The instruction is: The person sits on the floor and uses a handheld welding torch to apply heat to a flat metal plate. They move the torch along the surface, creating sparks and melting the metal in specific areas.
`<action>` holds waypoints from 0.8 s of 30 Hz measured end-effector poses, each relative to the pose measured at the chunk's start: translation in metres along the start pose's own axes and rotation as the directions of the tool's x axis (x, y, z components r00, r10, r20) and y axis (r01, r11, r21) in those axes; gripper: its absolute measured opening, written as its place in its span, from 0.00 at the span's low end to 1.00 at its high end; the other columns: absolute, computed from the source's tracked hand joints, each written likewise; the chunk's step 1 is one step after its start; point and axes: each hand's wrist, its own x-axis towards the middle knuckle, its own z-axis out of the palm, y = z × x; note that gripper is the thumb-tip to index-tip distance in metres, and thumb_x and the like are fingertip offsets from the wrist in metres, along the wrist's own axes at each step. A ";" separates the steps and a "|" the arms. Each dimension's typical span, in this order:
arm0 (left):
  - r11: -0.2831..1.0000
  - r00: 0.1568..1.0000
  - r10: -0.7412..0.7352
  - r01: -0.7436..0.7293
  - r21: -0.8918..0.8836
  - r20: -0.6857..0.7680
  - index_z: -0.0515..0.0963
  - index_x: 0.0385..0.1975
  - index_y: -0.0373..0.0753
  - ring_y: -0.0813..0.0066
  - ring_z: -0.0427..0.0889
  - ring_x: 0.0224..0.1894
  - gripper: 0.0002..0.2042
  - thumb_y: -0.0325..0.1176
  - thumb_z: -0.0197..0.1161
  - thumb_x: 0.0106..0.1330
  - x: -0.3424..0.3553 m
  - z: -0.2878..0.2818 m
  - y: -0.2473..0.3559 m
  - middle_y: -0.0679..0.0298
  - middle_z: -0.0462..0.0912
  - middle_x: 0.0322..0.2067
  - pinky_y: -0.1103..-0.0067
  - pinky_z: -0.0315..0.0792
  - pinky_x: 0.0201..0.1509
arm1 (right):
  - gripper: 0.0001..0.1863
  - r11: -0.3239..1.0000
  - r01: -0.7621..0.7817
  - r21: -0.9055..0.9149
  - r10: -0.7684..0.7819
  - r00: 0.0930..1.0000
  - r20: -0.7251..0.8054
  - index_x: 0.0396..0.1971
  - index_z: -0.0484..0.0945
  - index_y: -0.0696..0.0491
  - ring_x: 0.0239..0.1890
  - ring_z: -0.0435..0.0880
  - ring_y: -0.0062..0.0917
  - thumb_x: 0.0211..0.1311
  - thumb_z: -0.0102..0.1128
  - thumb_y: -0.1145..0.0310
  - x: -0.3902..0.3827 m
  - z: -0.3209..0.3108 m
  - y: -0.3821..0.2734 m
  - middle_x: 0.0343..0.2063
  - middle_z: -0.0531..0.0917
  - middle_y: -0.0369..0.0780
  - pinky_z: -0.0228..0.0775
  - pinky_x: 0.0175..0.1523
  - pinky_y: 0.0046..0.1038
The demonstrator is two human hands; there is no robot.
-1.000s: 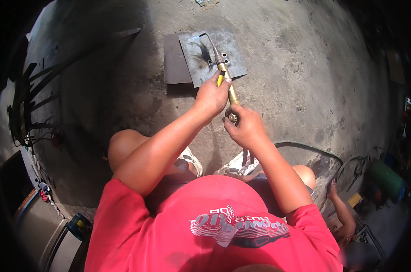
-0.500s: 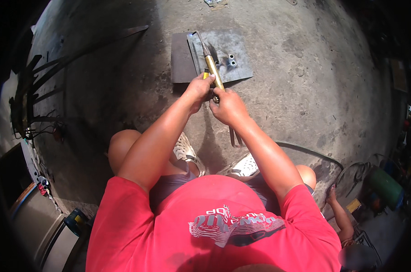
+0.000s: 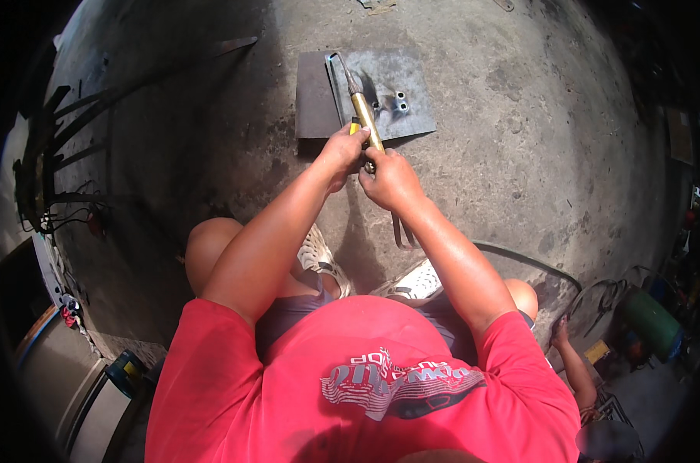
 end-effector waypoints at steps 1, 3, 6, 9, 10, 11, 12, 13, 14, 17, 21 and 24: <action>1.000 1.000 -0.001 0.001 0.007 0.004 0.70 0.67 0.42 0.67 0.81 0.46 0.18 0.41 0.54 0.82 0.000 0.000 0.000 0.60 0.81 0.47 0.64 0.78 0.48 | 0.16 1.000 -0.002 -0.001 0.002 1.000 0.003 0.48 0.84 0.51 0.41 0.88 0.52 0.61 0.67 0.63 0.000 0.000 0.000 0.39 0.85 0.55 0.82 0.49 0.49; 1.000 1.000 -0.004 0.004 0.010 0.002 0.70 0.66 0.42 0.66 0.81 0.45 0.18 0.41 0.53 0.83 0.000 0.000 0.000 0.60 0.81 0.47 0.64 0.78 0.48 | 0.16 1.000 -0.005 -0.002 0.005 1.000 0.008 0.48 0.84 0.51 0.41 0.88 0.52 0.61 0.67 0.63 0.000 -0.001 -0.001 0.39 0.85 0.55 0.82 0.49 0.49; 1.000 1.000 0.008 -0.008 0.016 0.006 0.70 0.66 0.42 0.66 0.81 0.46 0.18 0.41 0.53 0.83 -0.001 0.000 0.000 0.60 0.81 0.47 0.63 0.78 0.49 | 0.16 1.000 -0.011 0.001 0.011 1.000 0.015 0.48 0.84 0.51 0.41 0.88 0.52 0.62 0.67 0.63 0.000 -0.002 -0.002 0.39 0.85 0.55 0.82 0.49 0.49; 0.999 1.000 0.022 -0.022 0.025 0.012 0.70 0.65 0.42 0.66 0.80 0.46 0.18 0.41 0.54 0.82 -0.001 0.000 0.000 0.60 0.80 0.47 0.63 0.77 0.49 | 0.16 1.000 -0.016 0.013 0.015 1.000 0.010 0.48 0.84 0.52 0.41 0.87 0.53 0.61 0.67 0.63 0.001 -0.001 -0.002 0.38 0.85 0.55 0.81 0.49 0.49; 0.999 1.000 0.026 -0.027 0.027 0.013 0.70 0.65 0.42 0.66 0.80 0.46 0.18 0.42 0.54 0.82 0.000 -0.001 -0.001 0.59 0.80 0.46 0.63 0.77 0.49 | 0.17 1.000 -0.017 0.019 0.017 1.000 0.004 0.48 0.84 0.53 0.41 0.87 0.53 0.61 0.67 0.63 0.001 -0.001 -0.002 0.38 0.85 0.55 0.81 0.49 0.49; 0.999 1.000 0.023 -0.023 0.025 0.013 0.70 0.65 0.42 0.66 0.80 0.46 0.18 0.42 0.54 0.82 0.001 -0.002 -0.002 0.59 0.80 0.47 0.63 0.77 0.48 | 0.17 1.000 -0.018 0.024 0.018 1.000 -0.002 0.48 0.84 0.54 0.42 0.86 0.53 0.61 0.67 0.64 0.001 -0.001 -0.003 0.37 0.85 0.55 0.80 0.49 0.49; 1.000 1.000 0.019 -0.020 0.024 0.013 0.71 0.65 0.42 0.66 0.80 0.46 0.18 0.42 0.54 0.82 0.002 -0.003 -0.002 0.59 0.80 0.47 0.64 0.77 0.48 | 0.17 0.999 -0.017 0.027 0.017 1.000 0.000 0.48 0.84 0.54 0.42 0.86 0.53 0.61 0.67 0.64 0.001 -0.001 -0.004 0.37 0.85 0.55 0.80 0.50 0.49; 1.000 1.000 0.016 -0.016 0.023 0.015 0.71 0.64 0.42 0.66 0.80 0.46 0.18 0.42 0.54 0.82 0.002 -0.002 -0.002 0.59 0.80 0.47 0.64 0.77 0.48 | 0.17 0.999 -0.018 0.028 0.018 1.000 0.002 0.48 0.84 0.54 0.42 0.86 0.53 0.61 0.67 0.64 0.001 -0.002 -0.004 0.37 0.85 0.55 0.80 0.50 0.49; 1.000 1.000 0.017 -0.017 0.024 0.013 0.71 0.65 0.42 0.66 0.80 0.46 0.18 0.42 0.54 0.82 0.002 -0.001 -0.001 0.59 0.80 0.47 0.64 0.76 0.48 | 0.17 0.999 -0.019 0.029 0.019 1.000 0.003 0.47 0.84 0.55 0.42 0.86 0.53 0.61 0.67 0.64 0.001 -0.003 -0.004 0.37 0.85 0.55 0.80 0.50 0.49; 0.999 1.000 0.022 -0.022 0.025 0.006 0.70 0.65 0.42 0.67 0.80 0.46 0.18 0.42 0.54 0.82 0.001 0.000 -0.001 0.60 0.80 0.47 0.64 0.76 0.48 | 0.16 0.999 -0.022 0.040 0.022 1.000 0.015 0.47 0.84 0.55 0.42 0.86 0.53 0.61 0.67 0.64 0.001 -0.004 -0.004 0.37 0.85 0.54 0.79 0.50 0.49; 1.000 1.000 0.028 -0.028 0.010 0.003 0.70 0.66 0.42 0.67 0.80 0.46 0.18 0.41 0.54 0.82 0.002 -0.001 -0.002 0.60 0.81 0.47 0.65 0.76 0.48 | 0.16 0.999 -0.020 0.035 0.019 1.000 0.019 0.47 0.84 0.53 0.42 0.86 0.52 0.61 0.67 0.64 0.002 -0.004 -0.005 0.38 0.85 0.54 0.80 0.51 0.49; 0.999 0.999 0.034 -0.034 -0.009 -0.004 0.70 0.67 0.42 0.67 0.80 0.46 0.18 0.40 0.54 0.82 0.001 0.000 -0.001 0.60 0.81 0.47 0.65 0.77 0.48 | 0.16 1.000 -0.024 0.010 0.024 0.999 0.037 0.49 0.85 0.50 0.43 0.88 0.51 0.62 0.66 0.63 0.002 -0.004 -0.004 0.40 0.85 0.54 0.82 0.51 0.49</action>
